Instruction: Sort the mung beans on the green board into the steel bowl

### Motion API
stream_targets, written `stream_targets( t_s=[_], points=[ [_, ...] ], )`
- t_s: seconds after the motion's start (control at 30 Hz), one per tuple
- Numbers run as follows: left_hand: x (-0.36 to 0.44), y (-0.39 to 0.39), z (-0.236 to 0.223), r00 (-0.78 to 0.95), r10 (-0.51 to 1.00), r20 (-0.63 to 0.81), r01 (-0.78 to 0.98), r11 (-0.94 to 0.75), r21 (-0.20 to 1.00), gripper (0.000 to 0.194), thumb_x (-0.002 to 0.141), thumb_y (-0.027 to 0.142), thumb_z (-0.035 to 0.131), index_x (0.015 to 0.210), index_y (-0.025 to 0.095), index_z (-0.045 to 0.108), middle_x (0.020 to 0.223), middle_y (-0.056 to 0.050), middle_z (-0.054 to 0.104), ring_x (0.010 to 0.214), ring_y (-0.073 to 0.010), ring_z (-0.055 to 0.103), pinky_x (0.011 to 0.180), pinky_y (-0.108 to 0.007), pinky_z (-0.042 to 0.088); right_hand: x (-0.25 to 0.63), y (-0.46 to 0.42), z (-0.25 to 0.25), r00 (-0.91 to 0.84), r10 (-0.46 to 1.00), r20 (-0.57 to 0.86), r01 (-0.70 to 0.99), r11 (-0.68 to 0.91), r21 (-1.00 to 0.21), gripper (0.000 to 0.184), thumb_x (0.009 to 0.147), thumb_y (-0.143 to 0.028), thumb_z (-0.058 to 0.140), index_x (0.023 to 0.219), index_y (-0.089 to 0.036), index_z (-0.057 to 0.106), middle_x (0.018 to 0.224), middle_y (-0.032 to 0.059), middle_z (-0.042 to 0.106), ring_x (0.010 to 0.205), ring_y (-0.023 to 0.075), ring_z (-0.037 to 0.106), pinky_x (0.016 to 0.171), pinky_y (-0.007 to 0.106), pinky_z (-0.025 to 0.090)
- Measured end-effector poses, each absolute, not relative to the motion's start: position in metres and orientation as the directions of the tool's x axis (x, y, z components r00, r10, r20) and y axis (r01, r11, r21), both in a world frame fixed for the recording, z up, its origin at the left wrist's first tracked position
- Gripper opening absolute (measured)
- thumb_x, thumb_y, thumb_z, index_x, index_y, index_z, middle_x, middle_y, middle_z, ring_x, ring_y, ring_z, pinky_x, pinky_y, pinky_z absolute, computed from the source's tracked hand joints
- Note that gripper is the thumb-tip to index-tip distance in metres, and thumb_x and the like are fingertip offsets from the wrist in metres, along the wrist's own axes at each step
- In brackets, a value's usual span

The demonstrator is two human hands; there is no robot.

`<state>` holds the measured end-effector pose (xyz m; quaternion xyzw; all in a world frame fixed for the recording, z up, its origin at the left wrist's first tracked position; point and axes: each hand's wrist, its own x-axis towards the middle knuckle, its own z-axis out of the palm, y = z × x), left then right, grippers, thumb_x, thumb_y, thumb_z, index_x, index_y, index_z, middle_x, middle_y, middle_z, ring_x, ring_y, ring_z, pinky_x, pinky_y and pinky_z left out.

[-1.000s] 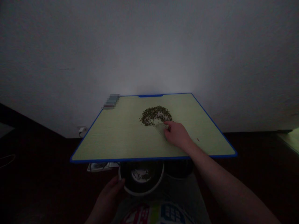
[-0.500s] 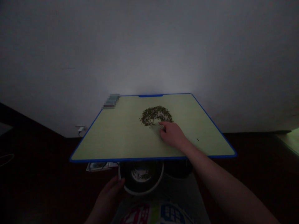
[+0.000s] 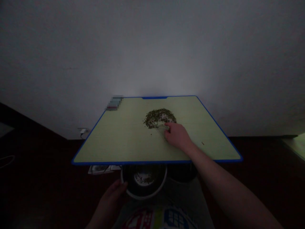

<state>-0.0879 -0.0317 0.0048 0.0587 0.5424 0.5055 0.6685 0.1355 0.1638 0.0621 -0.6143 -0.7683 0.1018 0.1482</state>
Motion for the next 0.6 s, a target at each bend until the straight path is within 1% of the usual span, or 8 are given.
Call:
stream_targets(
  t_s=[0.07,0.17,0.37,0.47,0.6],
  points=[
    [-0.088,-0.031,0.006,-0.096,0.733,-0.673,-0.617,0.487,0.619,0.029,0.059,0.026,0.079,0.084,0.013,0.072,0.081,-0.013,0.077,0.09,-0.0322,0.069,0.08,-0.039,0.053,0.135,0.165,0.062,-0.205,0.974,0.1,0.916,0.227,-0.33,0.042,0.08,-0.025,0.048,0.117,-0.014,0.063,0.074,0.0057,0.069,0.071,0.0186,0.062,0.068,0.029,0.042],
    [-0.088,-0.031,0.006,-0.111,0.741,-0.662,-0.64,0.456,0.618,0.028,0.06,0.024,0.078,0.085,0.013,0.072,0.084,-0.013,0.077,0.09,-0.0323,0.07,0.082,-0.04,0.052,0.135,0.167,0.062,-0.213,0.972,0.1,0.914,0.235,-0.332,0.042,0.08,-0.025,0.047,0.118,-0.014,0.063,0.076,0.0063,0.069,0.072,0.0186,0.062,0.068,0.029,0.043],
    [-0.088,-0.032,0.002,-0.092,0.748,-0.657,-0.645,0.457,0.612,0.024,0.065,0.022,0.075,0.087,0.014,0.071,0.083,-0.012,0.077,0.09,-0.0297,0.07,0.082,-0.037,0.052,0.138,0.172,0.063,-0.221,0.97,0.106,0.913,0.244,-0.327,0.043,0.08,-0.026,0.047,0.118,-0.014,0.063,0.081,0.0079,0.069,0.074,0.0195,0.061,0.068,0.029,0.042],
    [-0.089,-0.032,-0.001,-0.089,0.743,-0.663,-0.659,0.455,0.599,0.024,0.063,0.022,0.076,0.085,0.013,0.071,0.083,-0.012,0.077,0.088,-0.0294,0.07,0.08,-0.036,0.053,0.138,0.173,0.064,-0.237,0.966,0.108,0.908,0.259,-0.33,0.042,0.08,-0.026,0.047,0.118,-0.014,0.063,0.081,0.0076,0.069,0.074,0.0191,0.061,0.068,0.028,0.042],
    [-0.091,-0.032,-0.004,-0.108,0.738,-0.667,-0.628,0.469,0.621,0.024,0.06,0.025,0.078,0.08,0.014,0.07,0.081,-0.011,0.077,0.085,-0.0293,0.071,0.076,-0.035,0.054,0.138,0.174,0.062,-0.249,0.964,0.09,0.899,0.265,-0.348,0.042,0.08,-0.026,0.049,0.118,-0.015,0.063,0.078,0.0056,0.069,0.073,0.0179,0.061,0.069,0.027,0.042]
  ],
)
